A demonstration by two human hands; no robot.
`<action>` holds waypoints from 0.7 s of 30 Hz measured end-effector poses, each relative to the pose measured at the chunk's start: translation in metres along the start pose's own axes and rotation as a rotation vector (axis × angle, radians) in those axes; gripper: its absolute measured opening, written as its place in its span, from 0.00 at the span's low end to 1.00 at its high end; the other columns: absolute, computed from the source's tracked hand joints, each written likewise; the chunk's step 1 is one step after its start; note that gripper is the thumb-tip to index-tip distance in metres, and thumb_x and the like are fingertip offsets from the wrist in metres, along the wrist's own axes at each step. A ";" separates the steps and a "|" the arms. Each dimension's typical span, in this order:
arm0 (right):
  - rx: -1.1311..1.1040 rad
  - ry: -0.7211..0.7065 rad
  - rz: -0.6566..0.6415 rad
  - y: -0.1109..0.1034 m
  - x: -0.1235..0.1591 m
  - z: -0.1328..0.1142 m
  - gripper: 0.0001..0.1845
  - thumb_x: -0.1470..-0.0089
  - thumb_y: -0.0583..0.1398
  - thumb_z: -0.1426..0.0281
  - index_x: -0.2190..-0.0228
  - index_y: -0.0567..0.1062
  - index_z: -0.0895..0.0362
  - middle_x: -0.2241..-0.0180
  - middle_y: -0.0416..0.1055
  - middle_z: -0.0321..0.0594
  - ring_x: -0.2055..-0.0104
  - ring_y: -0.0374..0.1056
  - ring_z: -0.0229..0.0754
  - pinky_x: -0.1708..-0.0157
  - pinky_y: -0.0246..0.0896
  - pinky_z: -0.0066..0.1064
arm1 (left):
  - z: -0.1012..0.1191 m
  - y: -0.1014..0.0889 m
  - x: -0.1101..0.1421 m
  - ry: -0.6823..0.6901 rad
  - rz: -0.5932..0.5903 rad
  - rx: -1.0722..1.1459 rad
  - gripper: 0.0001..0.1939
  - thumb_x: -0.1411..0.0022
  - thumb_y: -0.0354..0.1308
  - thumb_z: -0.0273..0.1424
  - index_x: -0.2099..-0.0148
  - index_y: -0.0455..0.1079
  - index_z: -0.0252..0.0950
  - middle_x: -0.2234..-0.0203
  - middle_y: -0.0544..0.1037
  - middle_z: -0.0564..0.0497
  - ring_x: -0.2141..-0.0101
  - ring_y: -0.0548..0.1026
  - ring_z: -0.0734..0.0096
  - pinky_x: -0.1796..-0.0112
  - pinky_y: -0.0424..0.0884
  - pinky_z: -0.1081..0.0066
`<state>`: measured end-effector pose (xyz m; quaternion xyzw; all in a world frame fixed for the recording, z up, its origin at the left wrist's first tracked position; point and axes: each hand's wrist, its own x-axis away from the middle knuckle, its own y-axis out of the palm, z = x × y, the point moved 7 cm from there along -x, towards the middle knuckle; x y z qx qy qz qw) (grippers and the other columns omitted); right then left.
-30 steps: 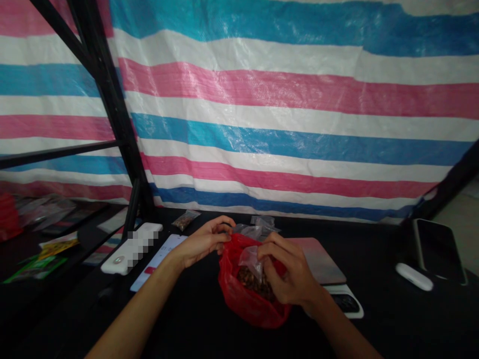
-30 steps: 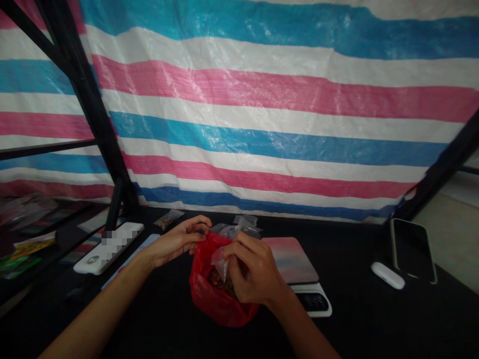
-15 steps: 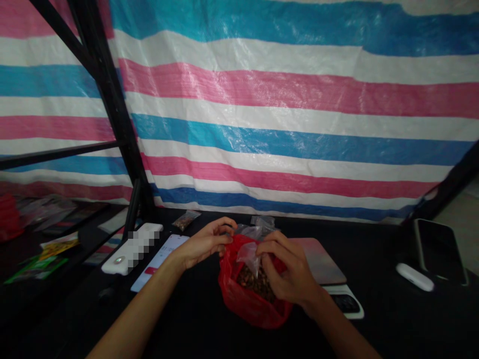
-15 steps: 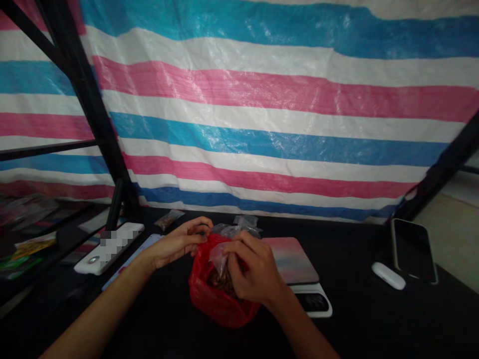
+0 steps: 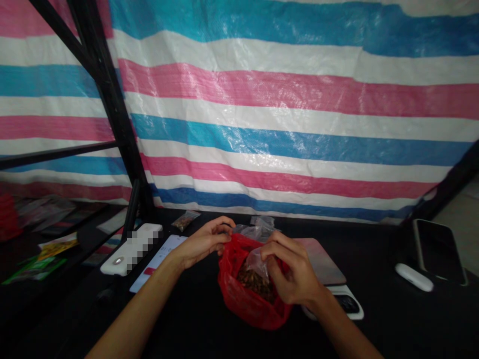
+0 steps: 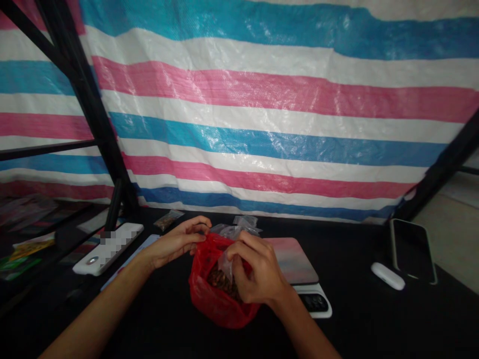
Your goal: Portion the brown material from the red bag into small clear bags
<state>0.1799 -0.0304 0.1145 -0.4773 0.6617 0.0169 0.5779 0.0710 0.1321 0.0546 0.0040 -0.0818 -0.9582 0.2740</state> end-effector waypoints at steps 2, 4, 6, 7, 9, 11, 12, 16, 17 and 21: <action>0.001 -0.003 0.019 -0.001 0.000 0.000 0.10 0.44 0.54 0.82 0.69 0.69 0.55 0.72 0.64 0.36 0.70 0.62 0.39 0.72 0.53 0.32 | 0.000 0.001 0.000 -0.002 -0.004 -0.009 0.16 0.47 0.65 0.24 0.55 0.69 0.38 0.66 0.70 0.57 0.78 0.68 0.85 0.79 0.63 0.80; 0.006 -0.009 0.057 -0.003 0.000 -0.002 0.10 0.44 0.54 0.82 0.69 0.69 0.55 0.72 0.64 0.37 0.71 0.62 0.39 0.72 0.53 0.32 | 0.000 0.003 0.001 0.001 -0.005 -0.012 0.16 0.47 0.65 0.24 0.55 0.69 0.38 0.67 0.69 0.57 0.78 0.68 0.85 0.79 0.62 0.80; 0.015 -0.013 0.077 -0.002 -0.001 -0.003 0.11 0.44 0.55 0.82 0.68 0.70 0.54 0.71 0.64 0.37 0.70 0.62 0.39 0.72 0.54 0.32 | 0.001 0.004 0.001 -0.002 -0.008 -0.010 0.16 0.47 0.65 0.24 0.55 0.69 0.38 0.67 0.69 0.58 0.79 0.68 0.85 0.79 0.63 0.80; 0.022 -0.014 0.071 0.000 -0.002 -0.004 0.11 0.44 0.55 0.82 0.67 0.70 0.54 0.71 0.65 0.37 0.70 0.63 0.39 0.72 0.55 0.32 | 0.000 0.005 0.001 -0.005 -0.014 -0.009 0.16 0.47 0.65 0.24 0.55 0.69 0.38 0.67 0.69 0.58 0.79 0.68 0.85 0.79 0.63 0.80; 0.041 -0.016 0.022 0.008 -0.002 -0.004 0.11 0.44 0.55 0.82 0.66 0.71 0.54 0.70 0.66 0.38 0.70 0.64 0.40 0.71 0.56 0.32 | 0.000 0.007 0.002 -0.011 -0.025 -0.008 0.16 0.47 0.65 0.24 0.55 0.69 0.39 0.67 0.69 0.58 0.79 0.68 0.85 0.79 0.63 0.80; 0.058 -0.019 -0.034 0.016 -0.001 -0.004 0.11 0.44 0.55 0.82 0.65 0.71 0.54 0.69 0.68 0.39 0.69 0.65 0.40 0.70 0.57 0.32 | 0.000 0.008 0.002 -0.011 -0.027 -0.006 0.16 0.47 0.65 0.25 0.55 0.69 0.39 0.67 0.69 0.58 0.80 0.67 0.86 0.79 0.63 0.80; 0.063 -0.016 -0.054 0.018 -0.001 -0.004 0.12 0.44 0.55 0.82 0.65 0.71 0.54 0.69 0.68 0.39 0.68 0.65 0.41 0.70 0.57 0.32 | 0.000 0.008 0.002 -0.010 -0.024 -0.004 0.17 0.47 0.66 0.25 0.55 0.69 0.39 0.67 0.69 0.58 0.80 0.67 0.86 0.79 0.63 0.80; 0.052 0.018 -0.083 0.019 0.001 -0.001 0.11 0.44 0.54 0.81 0.68 0.70 0.55 0.70 0.67 0.38 0.69 0.64 0.40 0.71 0.56 0.32 | 0.002 0.003 0.000 0.007 0.009 0.004 0.17 0.49 0.66 0.25 0.56 0.70 0.38 0.67 0.70 0.57 0.79 0.67 0.85 0.79 0.63 0.80; 0.043 0.023 -0.080 0.017 0.000 -0.001 0.11 0.44 0.53 0.81 0.69 0.70 0.55 0.71 0.67 0.38 0.70 0.64 0.40 0.72 0.55 0.31 | 0.002 0.002 0.000 0.014 0.015 0.006 0.17 0.49 0.67 0.25 0.56 0.70 0.38 0.67 0.70 0.57 0.79 0.67 0.85 0.79 0.63 0.80; 0.009 0.029 -0.064 0.009 -0.003 -0.003 0.11 0.43 0.53 0.80 0.71 0.69 0.55 0.73 0.64 0.36 0.72 0.62 0.39 0.73 0.52 0.31 | 0.000 -0.002 -0.003 0.034 0.017 0.014 0.18 0.49 0.67 0.24 0.56 0.70 0.38 0.68 0.70 0.58 0.80 0.66 0.86 0.79 0.63 0.80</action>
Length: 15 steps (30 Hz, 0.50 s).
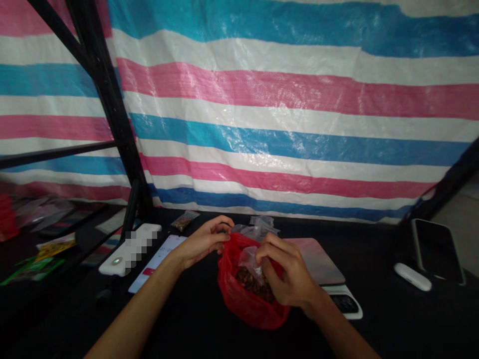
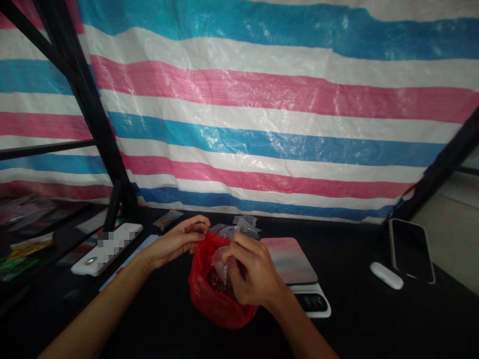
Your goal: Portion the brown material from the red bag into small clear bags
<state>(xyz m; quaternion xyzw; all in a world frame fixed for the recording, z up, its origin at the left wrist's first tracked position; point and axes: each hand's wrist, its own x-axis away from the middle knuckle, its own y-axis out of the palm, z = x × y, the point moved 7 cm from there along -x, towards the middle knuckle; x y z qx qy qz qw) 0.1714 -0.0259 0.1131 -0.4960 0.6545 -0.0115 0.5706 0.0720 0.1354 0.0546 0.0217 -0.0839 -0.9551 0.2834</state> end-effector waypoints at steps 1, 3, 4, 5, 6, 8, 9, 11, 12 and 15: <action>-0.003 0.002 -0.003 -0.001 -0.001 0.000 0.11 0.43 0.53 0.80 0.72 0.68 0.55 0.73 0.64 0.36 0.72 0.62 0.39 0.74 0.52 0.31 | -0.001 0.000 0.000 0.002 -0.003 0.000 0.18 0.49 0.68 0.24 0.56 0.70 0.38 0.68 0.70 0.58 0.80 0.66 0.86 0.79 0.63 0.80; -0.006 0.004 -0.006 -0.003 -0.002 -0.001 0.11 0.43 0.53 0.80 0.73 0.68 0.54 0.74 0.64 0.36 0.72 0.62 0.39 0.74 0.51 0.31 | -0.001 -0.001 -0.001 0.001 -0.004 -0.007 0.18 0.49 0.68 0.25 0.56 0.69 0.38 0.67 0.70 0.58 0.80 0.66 0.86 0.79 0.63 0.80; -0.009 0.003 -0.002 -0.004 -0.002 -0.001 0.11 0.43 0.53 0.80 0.73 0.68 0.54 0.74 0.64 0.35 0.72 0.62 0.39 0.74 0.51 0.32 | -0.002 -0.001 -0.001 -0.001 -0.003 -0.012 0.18 0.49 0.68 0.25 0.56 0.69 0.38 0.67 0.70 0.58 0.80 0.66 0.86 0.79 0.63 0.80; -0.011 0.000 0.005 -0.005 -0.002 -0.001 0.11 0.43 0.53 0.80 0.73 0.67 0.54 0.74 0.64 0.35 0.72 0.62 0.39 0.74 0.51 0.32 | -0.001 0.000 -0.001 -0.003 -0.003 -0.019 0.18 0.49 0.67 0.25 0.56 0.69 0.38 0.67 0.70 0.58 0.80 0.66 0.86 0.79 0.62 0.80; -0.013 -0.003 0.010 -0.005 -0.002 -0.002 0.11 0.43 0.53 0.80 0.73 0.67 0.54 0.74 0.64 0.35 0.73 0.61 0.39 0.74 0.50 0.32 | -0.001 0.001 0.000 -0.005 -0.003 -0.024 0.18 0.49 0.67 0.25 0.56 0.69 0.38 0.68 0.70 0.58 0.80 0.66 0.86 0.79 0.62 0.79; -0.011 -0.007 0.017 -0.006 -0.001 -0.001 0.11 0.43 0.53 0.80 0.73 0.67 0.54 0.74 0.64 0.35 0.73 0.61 0.39 0.74 0.50 0.32 | 0.001 0.003 0.001 -0.008 -0.006 -0.033 0.18 0.48 0.66 0.25 0.55 0.68 0.38 0.67 0.69 0.58 0.80 0.66 0.85 0.79 0.61 0.79; -0.009 -0.008 0.016 -0.006 -0.001 0.000 0.11 0.43 0.53 0.81 0.73 0.67 0.54 0.74 0.64 0.35 0.72 0.61 0.39 0.74 0.50 0.32 | 0.003 0.004 0.002 -0.007 -0.008 -0.044 0.17 0.48 0.66 0.26 0.55 0.68 0.38 0.67 0.68 0.58 0.79 0.66 0.85 0.78 0.61 0.79; -0.006 -0.007 0.016 -0.006 -0.001 0.001 0.11 0.44 0.53 0.81 0.73 0.67 0.54 0.74 0.64 0.35 0.72 0.61 0.39 0.73 0.50 0.32 | 0.006 0.005 0.004 -0.005 -0.015 -0.093 0.17 0.46 0.65 0.27 0.54 0.67 0.38 0.66 0.68 0.57 0.78 0.65 0.84 0.78 0.59 0.78; -0.004 -0.004 0.017 -0.006 0.000 0.002 0.11 0.44 0.53 0.81 0.73 0.67 0.54 0.74 0.64 0.35 0.72 0.61 0.38 0.73 0.50 0.32 | 0.007 0.006 0.005 -0.005 -0.026 -0.131 0.17 0.46 0.64 0.28 0.53 0.67 0.39 0.65 0.67 0.57 0.78 0.65 0.84 0.78 0.58 0.78; 0.003 0.006 0.025 -0.006 0.000 0.004 0.11 0.43 0.53 0.81 0.72 0.67 0.55 0.74 0.64 0.35 0.72 0.61 0.38 0.73 0.51 0.32 | 0.011 0.009 0.009 0.011 -0.082 -0.275 0.20 0.46 0.63 0.27 0.51 0.66 0.40 0.63 0.67 0.56 0.73 0.65 0.80 0.75 0.58 0.77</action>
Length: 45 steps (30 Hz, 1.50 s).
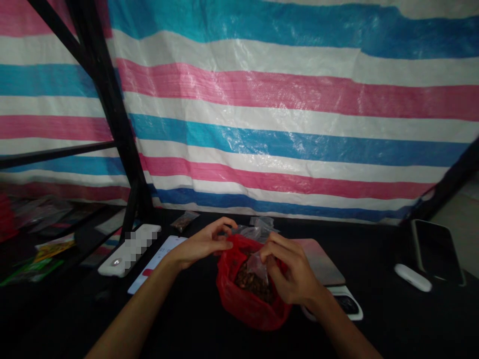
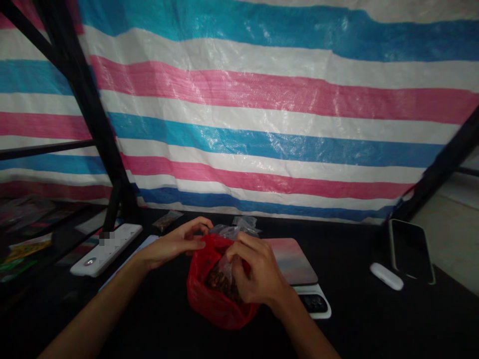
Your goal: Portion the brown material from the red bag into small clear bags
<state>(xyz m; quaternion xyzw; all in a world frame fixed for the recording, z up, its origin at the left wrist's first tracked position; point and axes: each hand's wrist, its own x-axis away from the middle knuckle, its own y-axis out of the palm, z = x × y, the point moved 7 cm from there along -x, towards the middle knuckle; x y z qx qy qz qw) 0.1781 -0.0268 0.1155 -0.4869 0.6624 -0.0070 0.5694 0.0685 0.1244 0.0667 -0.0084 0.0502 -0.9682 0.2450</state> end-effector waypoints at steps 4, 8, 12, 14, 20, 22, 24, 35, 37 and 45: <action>-0.002 -0.012 0.038 -0.002 0.000 0.000 0.11 0.43 0.52 0.81 0.71 0.68 0.54 0.73 0.64 0.35 0.71 0.63 0.39 0.73 0.53 0.32 | 0.016 0.002 0.005 0.179 0.019 -0.314 0.16 0.49 0.58 0.19 0.57 0.69 0.39 0.61 0.65 0.54 0.64 0.67 0.73 0.64 0.64 0.74; 0.014 -0.017 0.051 -0.004 -0.001 0.000 0.11 0.43 0.53 0.80 0.71 0.68 0.54 0.73 0.64 0.36 0.71 0.63 0.39 0.74 0.53 0.32 | 0.021 0.017 0.011 0.258 -0.059 -0.593 0.10 0.48 0.55 0.18 0.66 0.72 0.37 0.56 0.63 0.51 0.54 0.68 0.67 0.51 0.64 0.69; 0.021 -0.026 0.060 -0.005 -0.002 -0.002 0.11 0.44 0.53 0.81 0.71 0.69 0.54 0.73 0.64 0.36 0.71 0.63 0.40 0.74 0.53 0.32 | 0.001 0.022 0.010 0.085 -0.156 -0.649 0.10 0.49 0.57 0.20 0.64 0.73 0.37 0.54 0.62 0.50 0.59 0.71 0.68 0.54 0.68 0.67; 0.026 -0.029 0.058 -0.005 -0.001 -0.002 0.11 0.44 0.53 0.81 0.71 0.70 0.55 0.73 0.65 0.37 0.71 0.63 0.40 0.74 0.54 0.32 | -0.007 0.023 0.010 0.027 -0.204 -0.649 0.11 0.49 0.58 0.21 0.62 0.73 0.37 0.53 0.62 0.50 0.61 0.71 0.68 0.55 0.69 0.66; 0.052 -0.033 0.051 -0.003 -0.001 -0.002 0.12 0.44 0.52 0.81 0.71 0.69 0.55 0.73 0.65 0.37 0.71 0.63 0.40 0.74 0.54 0.31 | -0.002 0.028 0.013 0.049 -0.329 -0.636 0.18 0.52 0.58 0.19 0.58 0.73 0.40 0.53 0.64 0.51 0.53 0.69 0.62 0.46 0.65 0.63; 0.060 -0.035 0.044 -0.001 -0.001 -0.002 0.11 0.44 0.52 0.81 0.71 0.69 0.54 0.73 0.65 0.36 0.71 0.63 0.39 0.74 0.53 0.31 | -0.002 0.029 0.015 0.050 -0.349 -0.641 0.19 0.53 0.59 0.19 0.58 0.72 0.40 0.54 0.65 0.51 0.53 0.69 0.62 0.47 0.66 0.64; 0.060 -0.034 0.033 0.000 -0.001 -0.002 0.11 0.44 0.53 0.81 0.71 0.69 0.55 0.73 0.65 0.36 0.71 0.63 0.39 0.74 0.53 0.31 | -0.005 0.029 0.015 0.039 -0.344 -0.659 0.19 0.55 0.61 0.19 0.58 0.72 0.39 0.54 0.65 0.51 0.56 0.70 0.63 0.51 0.68 0.65; 0.055 -0.021 0.034 0.000 -0.001 -0.001 0.11 0.43 0.53 0.81 0.72 0.69 0.54 0.72 0.66 0.37 0.71 0.63 0.39 0.74 0.54 0.31 | -0.015 0.020 0.006 0.104 -0.274 -0.638 0.07 0.42 0.60 0.24 0.61 0.76 0.38 0.56 0.70 0.49 0.56 0.70 0.63 0.50 0.67 0.65; 0.048 -0.021 0.041 -0.002 -0.001 0.000 0.11 0.44 0.53 0.81 0.71 0.69 0.54 0.72 0.65 0.37 0.71 0.63 0.40 0.74 0.54 0.32 | -0.012 0.018 0.005 0.129 -0.241 -0.612 0.06 0.38 0.59 0.27 0.60 0.77 0.39 0.55 0.69 0.48 0.53 0.70 0.62 0.47 0.65 0.64; 0.094 -0.010 0.194 -0.017 -0.001 0.005 0.12 0.44 0.53 0.82 0.71 0.69 0.54 0.73 0.65 0.36 0.71 0.63 0.40 0.72 0.55 0.32 | 0.016 0.007 0.001 0.327 0.054 -0.559 0.09 0.32 0.57 0.35 0.60 0.78 0.40 0.51 0.71 0.44 0.45 0.67 0.58 0.41 0.58 0.59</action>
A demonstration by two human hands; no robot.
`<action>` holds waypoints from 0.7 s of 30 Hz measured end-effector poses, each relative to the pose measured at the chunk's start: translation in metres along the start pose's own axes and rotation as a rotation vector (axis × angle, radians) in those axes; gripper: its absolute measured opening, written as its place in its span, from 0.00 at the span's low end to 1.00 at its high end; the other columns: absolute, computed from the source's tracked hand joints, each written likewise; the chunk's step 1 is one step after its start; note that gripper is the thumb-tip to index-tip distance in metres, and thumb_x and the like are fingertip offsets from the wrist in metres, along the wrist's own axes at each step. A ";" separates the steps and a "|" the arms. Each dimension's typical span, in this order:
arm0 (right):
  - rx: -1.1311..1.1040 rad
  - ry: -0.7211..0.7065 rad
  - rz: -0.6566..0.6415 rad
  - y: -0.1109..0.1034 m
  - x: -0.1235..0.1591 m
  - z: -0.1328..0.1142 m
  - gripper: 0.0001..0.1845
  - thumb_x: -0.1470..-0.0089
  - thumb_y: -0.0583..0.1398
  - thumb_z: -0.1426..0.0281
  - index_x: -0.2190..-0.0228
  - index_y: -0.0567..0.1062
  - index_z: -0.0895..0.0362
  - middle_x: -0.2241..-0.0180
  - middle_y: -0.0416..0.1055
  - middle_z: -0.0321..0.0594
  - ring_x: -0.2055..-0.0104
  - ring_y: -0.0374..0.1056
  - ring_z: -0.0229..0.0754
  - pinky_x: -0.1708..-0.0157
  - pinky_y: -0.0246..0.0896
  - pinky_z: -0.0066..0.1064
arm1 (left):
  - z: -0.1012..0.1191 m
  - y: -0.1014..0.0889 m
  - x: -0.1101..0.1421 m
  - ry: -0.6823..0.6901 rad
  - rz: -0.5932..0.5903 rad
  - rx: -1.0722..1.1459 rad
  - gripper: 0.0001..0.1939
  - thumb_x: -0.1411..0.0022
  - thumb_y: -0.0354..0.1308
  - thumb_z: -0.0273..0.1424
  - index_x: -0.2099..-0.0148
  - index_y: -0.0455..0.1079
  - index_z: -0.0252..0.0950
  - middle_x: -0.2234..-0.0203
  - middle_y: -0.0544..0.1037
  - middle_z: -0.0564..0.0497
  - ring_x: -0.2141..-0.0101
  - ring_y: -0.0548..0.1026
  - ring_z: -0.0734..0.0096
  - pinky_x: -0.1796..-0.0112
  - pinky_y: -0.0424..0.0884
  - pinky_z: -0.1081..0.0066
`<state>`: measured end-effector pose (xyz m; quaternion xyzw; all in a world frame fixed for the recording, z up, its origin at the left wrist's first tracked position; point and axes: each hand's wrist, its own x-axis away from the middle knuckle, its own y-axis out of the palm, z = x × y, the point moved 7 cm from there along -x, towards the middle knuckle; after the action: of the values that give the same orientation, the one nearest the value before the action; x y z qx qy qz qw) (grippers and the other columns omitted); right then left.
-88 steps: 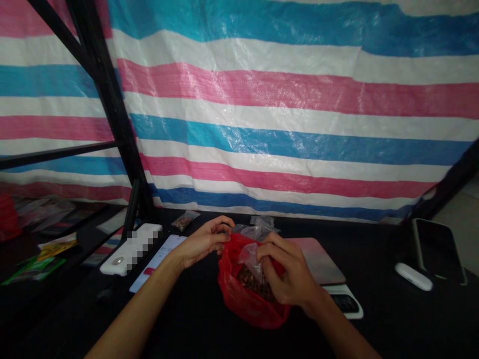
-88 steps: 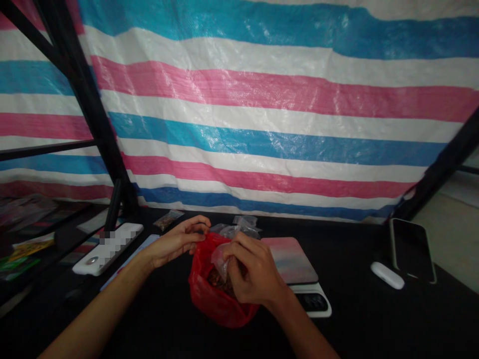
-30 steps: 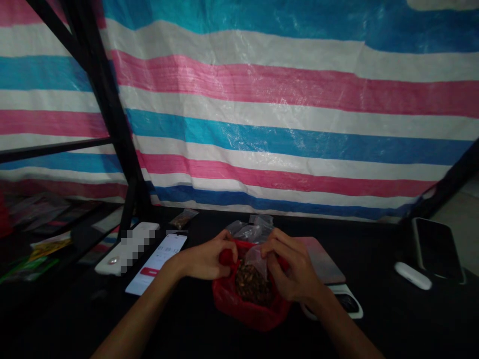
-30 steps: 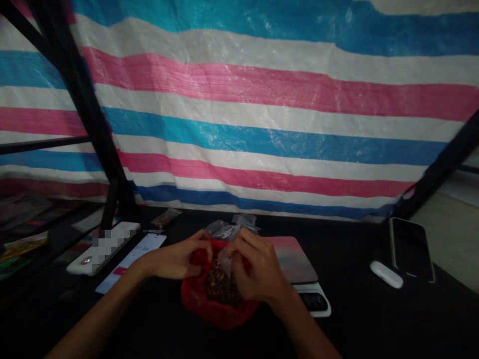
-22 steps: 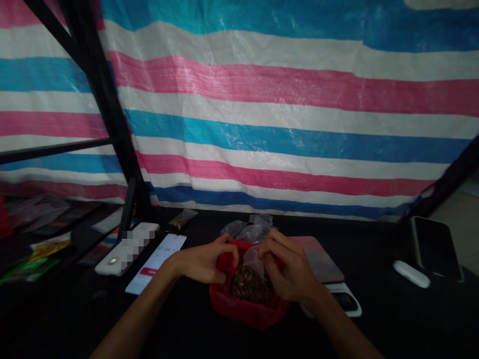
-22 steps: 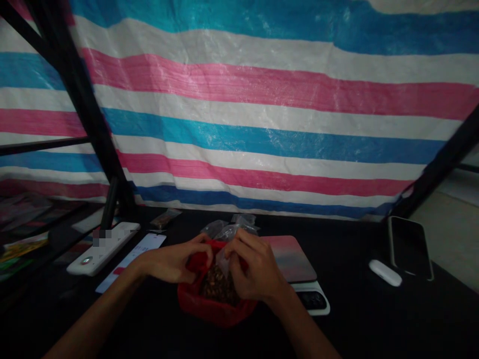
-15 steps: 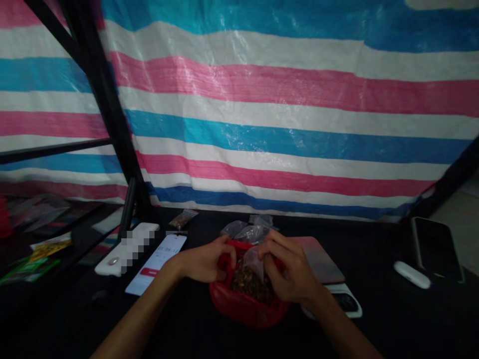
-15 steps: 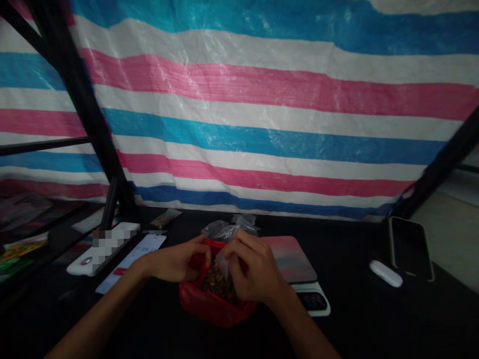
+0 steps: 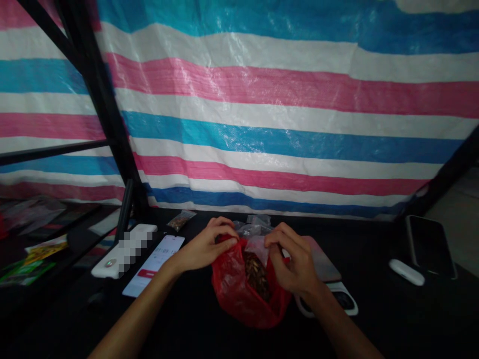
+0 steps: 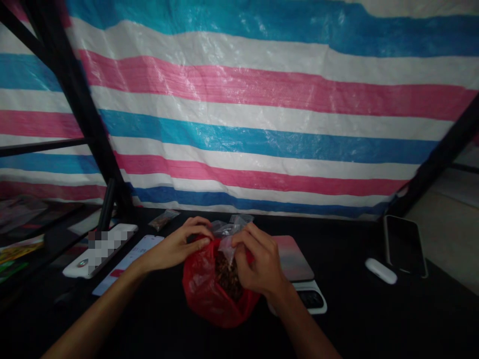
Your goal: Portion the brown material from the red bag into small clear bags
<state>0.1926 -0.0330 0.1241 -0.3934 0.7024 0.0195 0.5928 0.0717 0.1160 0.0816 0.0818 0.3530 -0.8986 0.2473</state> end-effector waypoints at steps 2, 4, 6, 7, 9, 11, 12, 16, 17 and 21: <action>0.022 0.014 0.074 -0.006 0.001 0.003 0.11 0.44 0.53 0.82 0.71 0.69 0.54 0.73 0.65 0.36 0.72 0.62 0.40 0.73 0.53 0.32 | 0.006 -0.005 -0.002 0.019 0.089 0.018 0.11 0.31 0.56 0.37 0.62 0.78 0.39 0.51 0.73 0.44 0.46 0.68 0.58 0.42 0.59 0.59; 0.029 0.032 0.135 -0.011 0.001 0.005 0.11 0.43 0.54 0.82 0.70 0.69 0.54 0.73 0.65 0.36 0.73 0.62 0.39 0.74 0.52 0.32 | 0.012 -0.007 -0.004 0.036 0.151 0.043 0.14 0.30 0.54 0.37 0.64 0.77 0.38 0.54 0.75 0.44 0.49 0.70 0.58 0.45 0.62 0.60; 0.030 0.048 0.185 -0.014 0.001 0.006 0.11 0.43 0.54 0.82 0.71 0.70 0.55 0.74 0.65 0.36 0.73 0.61 0.39 0.75 0.52 0.31 | 0.018 -0.006 -0.004 0.055 0.160 0.058 0.14 0.30 0.54 0.37 0.64 0.77 0.38 0.57 0.77 0.45 0.53 0.72 0.60 0.48 0.63 0.62; 0.036 0.053 0.210 -0.016 0.001 0.006 0.11 0.43 0.54 0.82 0.71 0.70 0.55 0.74 0.65 0.35 0.74 0.61 0.38 0.75 0.53 0.31 | 0.020 -0.002 -0.004 0.068 0.132 0.056 0.13 0.31 0.55 0.37 0.64 0.77 0.38 0.59 0.78 0.45 0.54 0.72 0.61 0.49 0.64 0.63; 0.063 0.068 0.256 -0.019 0.001 0.007 0.12 0.42 0.53 0.81 0.71 0.70 0.55 0.74 0.65 0.35 0.74 0.61 0.38 0.75 0.53 0.30 | 0.025 0.008 -0.003 0.093 0.031 0.033 0.10 0.33 0.59 0.37 0.63 0.78 0.38 0.61 0.79 0.47 0.55 0.73 0.62 0.49 0.63 0.63; 0.105 0.102 0.281 -0.019 0.001 0.009 0.11 0.41 0.53 0.80 0.71 0.70 0.54 0.74 0.66 0.35 0.74 0.61 0.38 0.74 0.54 0.30 | 0.027 0.019 -0.001 0.115 -0.070 -0.006 0.08 0.35 0.61 0.37 0.62 0.78 0.39 0.61 0.79 0.48 0.56 0.74 0.63 0.50 0.63 0.64; 0.132 0.127 0.287 -0.019 0.001 0.012 0.11 0.41 0.53 0.80 0.70 0.70 0.54 0.73 0.66 0.34 0.74 0.61 0.37 0.74 0.55 0.30 | 0.027 0.022 0.000 0.124 -0.099 -0.027 0.08 0.35 0.62 0.37 0.62 0.78 0.38 0.62 0.80 0.49 0.57 0.74 0.64 0.50 0.63 0.64; 0.255 0.267 0.302 -0.018 0.004 0.029 0.07 0.40 0.55 0.75 0.65 0.72 0.55 0.71 0.67 0.34 0.73 0.63 0.37 0.72 0.58 0.29 | 0.019 0.022 -0.003 0.103 -0.056 -0.106 0.14 0.31 0.55 0.35 0.68 0.75 0.36 0.70 0.79 0.51 0.64 0.73 0.68 0.56 0.66 0.67; 0.286 0.305 0.298 -0.018 0.005 0.034 0.06 0.39 0.56 0.74 0.63 0.73 0.55 0.71 0.68 0.34 0.73 0.63 0.37 0.72 0.59 0.29 | 0.015 0.017 -0.005 0.085 0.002 -0.122 0.16 0.30 0.53 0.34 0.70 0.74 0.36 0.72 0.78 0.51 0.65 0.73 0.69 0.58 0.66 0.68; 0.392 0.407 0.184 -0.011 0.009 0.053 0.07 0.39 0.57 0.70 0.60 0.75 0.54 0.66 0.72 0.36 0.72 0.67 0.38 0.71 0.62 0.29 | -0.010 -0.012 -0.006 -0.013 0.335 -0.290 0.17 0.29 0.50 0.34 0.69 0.72 0.36 0.69 0.77 0.49 0.63 0.74 0.65 0.58 0.69 0.66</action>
<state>0.2427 -0.0193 0.1057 -0.2018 0.8298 -0.1422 0.5004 0.0708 0.1324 0.0829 0.0970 0.4585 -0.7853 0.4045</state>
